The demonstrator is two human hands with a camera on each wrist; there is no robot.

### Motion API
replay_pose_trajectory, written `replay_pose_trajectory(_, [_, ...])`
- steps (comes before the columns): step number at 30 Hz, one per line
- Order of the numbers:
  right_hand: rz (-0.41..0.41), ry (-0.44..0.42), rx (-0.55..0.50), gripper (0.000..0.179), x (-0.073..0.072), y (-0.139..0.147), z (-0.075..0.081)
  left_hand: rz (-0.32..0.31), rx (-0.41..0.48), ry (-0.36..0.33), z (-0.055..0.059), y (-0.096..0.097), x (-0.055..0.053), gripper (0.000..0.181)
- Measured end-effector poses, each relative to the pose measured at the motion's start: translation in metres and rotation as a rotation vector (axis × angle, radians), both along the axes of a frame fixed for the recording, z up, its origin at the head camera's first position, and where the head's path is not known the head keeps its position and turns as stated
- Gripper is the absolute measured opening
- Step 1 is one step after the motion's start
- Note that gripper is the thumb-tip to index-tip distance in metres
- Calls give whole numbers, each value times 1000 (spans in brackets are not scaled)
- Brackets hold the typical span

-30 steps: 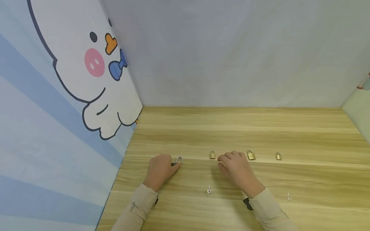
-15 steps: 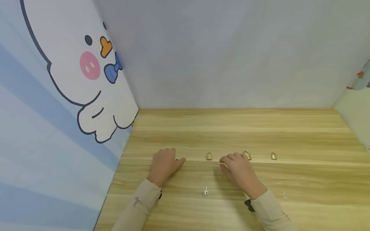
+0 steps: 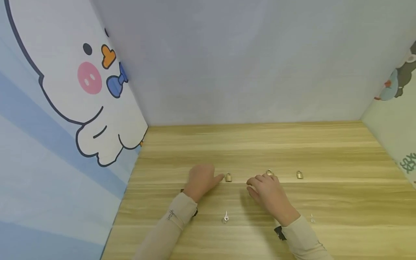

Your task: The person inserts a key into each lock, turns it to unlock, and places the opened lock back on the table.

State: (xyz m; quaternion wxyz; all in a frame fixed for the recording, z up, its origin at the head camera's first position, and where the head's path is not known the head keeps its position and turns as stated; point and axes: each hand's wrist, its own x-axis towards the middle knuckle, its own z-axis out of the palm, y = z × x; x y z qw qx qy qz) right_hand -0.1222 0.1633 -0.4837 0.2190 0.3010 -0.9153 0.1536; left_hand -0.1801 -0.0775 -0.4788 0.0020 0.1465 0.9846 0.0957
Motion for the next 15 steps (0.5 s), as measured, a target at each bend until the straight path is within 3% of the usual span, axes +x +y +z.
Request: replay_pose_trajectory(15, [-13, -25, 5, 19, 3, 0, -2, -27, -11, -107, -13, 40, -22, 59])
